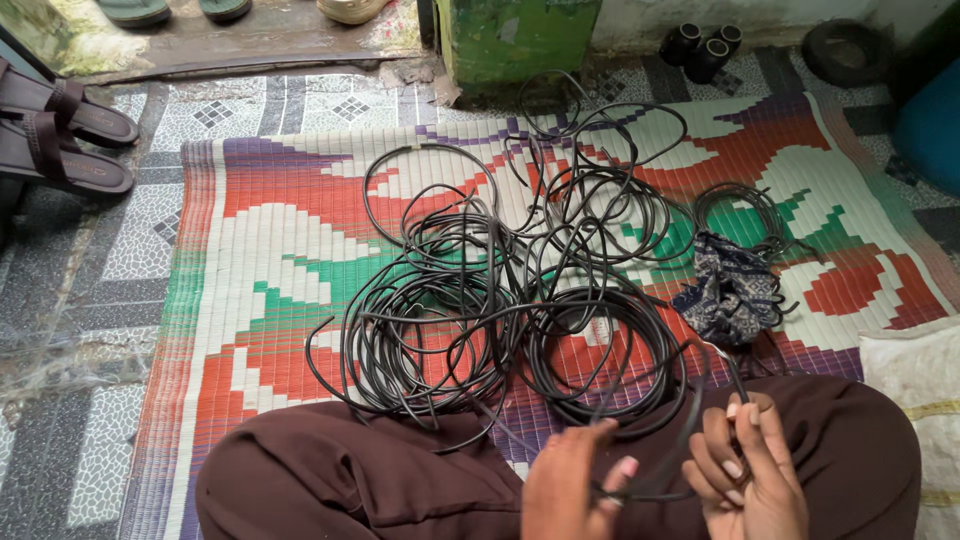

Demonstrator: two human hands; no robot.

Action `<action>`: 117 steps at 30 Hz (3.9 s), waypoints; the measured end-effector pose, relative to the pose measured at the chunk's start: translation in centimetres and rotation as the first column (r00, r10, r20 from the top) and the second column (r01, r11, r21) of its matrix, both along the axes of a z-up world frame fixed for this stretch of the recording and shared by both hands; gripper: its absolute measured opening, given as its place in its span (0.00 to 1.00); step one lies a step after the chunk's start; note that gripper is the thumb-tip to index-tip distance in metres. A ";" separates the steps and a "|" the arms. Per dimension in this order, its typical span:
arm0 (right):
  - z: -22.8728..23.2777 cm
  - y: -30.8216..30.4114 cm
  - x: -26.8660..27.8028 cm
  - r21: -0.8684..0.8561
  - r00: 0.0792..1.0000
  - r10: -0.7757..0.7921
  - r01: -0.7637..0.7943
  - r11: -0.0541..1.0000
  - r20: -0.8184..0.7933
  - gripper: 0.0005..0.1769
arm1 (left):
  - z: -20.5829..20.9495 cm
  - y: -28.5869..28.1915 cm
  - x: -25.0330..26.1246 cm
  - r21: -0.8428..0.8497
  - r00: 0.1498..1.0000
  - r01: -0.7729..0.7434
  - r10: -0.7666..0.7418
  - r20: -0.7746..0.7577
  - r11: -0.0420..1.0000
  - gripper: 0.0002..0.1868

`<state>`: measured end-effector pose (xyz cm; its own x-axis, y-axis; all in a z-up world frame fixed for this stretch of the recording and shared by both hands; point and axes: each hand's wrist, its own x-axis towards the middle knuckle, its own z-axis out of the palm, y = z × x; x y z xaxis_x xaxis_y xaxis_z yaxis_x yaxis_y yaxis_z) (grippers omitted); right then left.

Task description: The person untangles a pile of black cables by hand while sitting on a mat on the floor, pulling individual strands and coiling them.

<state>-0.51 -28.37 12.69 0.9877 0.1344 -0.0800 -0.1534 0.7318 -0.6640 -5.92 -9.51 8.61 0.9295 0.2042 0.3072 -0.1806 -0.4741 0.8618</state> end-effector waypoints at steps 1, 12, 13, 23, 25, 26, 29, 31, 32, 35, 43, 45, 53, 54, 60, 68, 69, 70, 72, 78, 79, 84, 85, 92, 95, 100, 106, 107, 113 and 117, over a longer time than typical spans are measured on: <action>0.0 0.0 -0.1 -0.018 1.000 -0.008 0.007 1.000 -0.005 0.09 | -0.3 -0.4 0.4 0.150 0.998 0.034 -0.041 0.046 0.988 0.24; 3.0 -3.5 0.9 0.204 0.991 0.079 -0.101 0.974 0.112 0.11 | -1.9 4.6 1.7 0.129 0.626 0.501 -0.256 -0.736 0.856 0.47; 3.5 -3.9 1.2 0.226 0.993 0.059 -0.081 0.971 0.101 0.12 | -2.4 5.5 1.6 0.120 0.656 0.487 -0.271 -0.705 0.865 0.44; 7.9 -5.0 2.3 0.090 0.988 -0.137 0.131 0.987 0.066 0.13 | 1.9 8.6 3.4 -0.781 0.493 0.363 -0.816 -0.302 0.509 0.43; 7.8 -5.1 2.8 -0.059 0.976 -0.215 0.217 0.974 0.046 0.13 | 3.7 9.6 2.2 -0.448 0.601 0.493 -0.664 -0.445 0.746 0.47; 7.6 -4.9 3.0 -0.079 0.973 -0.227 0.230 0.970 0.038 0.13 | 4.7 10.1 1.7 -0.245 0.663 0.522 -0.569 -0.486 0.817 0.49; 7.6 -3.9 3.4 -0.165 0.962 -0.274 0.273 0.948 0.013 0.12 | 6.9 11.0 0.5 0.014 0.841 0.497 -0.478 -0.255 0.868 0.47; 8.1 -3.1 3.5 -0.200 0.958 -0.287 0.284 0.938 0.016 0.11 | 7.7 11.3 -0.5 0.055 0.894 0.431 -0.418 -0.160 0.901 0.43; 8.4 -2.8 3.5 -0.204 0.959 -0.282 0.280 0.938 0.023 0.11 | 8.1 11.2 -1.0 0.068 0.915 0.398 -0.389 -0.110 0.915 0.41; 8.9 -1.0 3.2 -0.345 0.956 -0.288 0.291 0.893 0.061 0.08 | 9.5 11.9 -1.8 -0.297 0.909 0.394 -0.416 -0.014 0.870 0.28; 6.8 3.4 1.6 -0.426 0.987 -0.150 0.108 0.898 -0.066 0.10 | 14.9 12.9 -0.3 0.025 0.914 0.236 -0.230 0.334 0.971 0.15; 6.3 2.7 1.7 -0.344 0.989 -0.130 0.097 0.934 -0.074 0.14 | 15.8 13.2 -0.2 0.190 0.868 0.189 -0.254 0.427 0.964 0.16; 1.6 -5.3 5.2 0.316 0.941 0.178 -0.082 0.945 -0.288 0.14 | 14.2 12.5 -1.0 0.187 0.918 0.261 -0.304 0.257 0.947 0.16; 1.2 -6.5 5.7 0.503 0.916 0.263 -0.080 0.860 -0.303 0.14 | 13.6 12.6 -0.9 0.204 0.926 0.235 -0.282 0.252 0.950 0.15; 1.2 -9.2 5.7 0.337 0.977 -0.201 0.165 0.927 0.076 0.14 | 9.9 11.6 -0.6 0.281 0.942 0.256 -0.304 0.142 0.925 0.11; 5.3 -3.5 4.1 -0.264 0.929 -0.363 0.367 0.892 0.067 0.33 | 9.8 11.3 -0.6 0.018 0.878 0.478 -0.478 -0.007 0.878 0.10; 5.8 -2.5 3.7 -0.439 0.913 -0.404 0.389 0.810 0.064 0.37 | 9.8 11.2 -0.6 -0.059 0.879 0.477 -0.477 0.011 0.877 0.10; 6.0 -1.1 3.2 -0.436 0.935 -0.338 0.350 0.829 0.107 0.41 | 9.9 11.0 -0.5 -0.134 0.879 0.476 -0.476 0.032 0.869 0.11; 6.3 1.2 2.2 -0.439 0.960 -0.201 0.268 0.857 0.193 0.49 | 9.9 10.3 -0.1 -0.309 0.892 0.425 -0.452 -0.017 0.851 0.12; 5.8 7.3 -0.4 -0.803 0.518 0.637 0.512 0.304 0.571 0.44 | 9.8 7.9 2.2 -0.888 0.895 0.018 -0.403 -0.190 0.459 0.17; 5.2 7.7 -0.4 -0.830 0.530 0.652 0.455 0.322 0.543 0.41 | 9.8 8.3 2.7 -0.907 0.900 -0.079 -0.362 -0.244 0.414 0.17; 2.4 4.7 0.9 -0.741 0.941 0.021 0.253 0.622 0.338 0.29 | 6.4 13.4 3.3 -0.974 0.972 -0.228 -0.051 -0.229 0.011 0.09; 2.2 3.3 1.5 -0.672 0.949 -0.109 0.287 0.683 0.295 0.28 | 5.2 15.0 3.2 -0.988 0.990 -0.136 0.018 -0.138 -0.077 0.09; 0.0 -3.9 3.0 -0.494 0.881 -0.366 0.471 0.731 0.299 0.10 | 1.2 23.3 -1.0 -0.984 0.889 -0.177 0.433 -0.148 0.027 0.14; -1.4 -2.8 3.8 -0.832 0.977 -0.092 0.214 0.512 0.195 0.18 | 2.0 23.2 0.0 -0.899 0.834 -0.305 0.543 -0.095 0.312 0.14; -0.3 0.1 3.9 -0.987 0.979 0.136 -0.147 -0.060 -0.154 0.25 | 1.8 21.9 3.2 -0.695 0.881 -0.440 0.422 -0.212 0.569 0.21; 0.4 0.4 3.4 -0.990 0.923 0.376 -0.027 -0.142 -0.079 0.12 | 1.6 16.7 2.4 0.588 0.864 -0.440 0.499 0.070 0.679 0.44; 0.2 0.3 3.4 -0.999 0.914 0.405 0.024 -0.042 0.005 0.10 | 1.3 15.5 1.9 0.584 0.923 -0.334 0.382 0.045 0.739 0.43; -0.8 -1.4 3.0 -0.817 0.924 0.351 -0.083 0.570 0.151 0.11 | -1.6 9.5 -0.7 0.514 0.981 0.079 0.024 -0.190 0.854 0.28; -1.4 -1.8 3.1 -0.753 0.999 0.036 -0.024 0.657 0.000 0.12 | 0.0 10.3 -0.9 0.202 0.995 -0.088 0.096 -0.031 0.975 0.16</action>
<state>2.60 -30.22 11.30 0.9860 0.0638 -0.1543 -0.1531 -0.0242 -0.9879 -6.82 0.81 8.59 0.9222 0.2273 0.3128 -0.0951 -0.6508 0.7533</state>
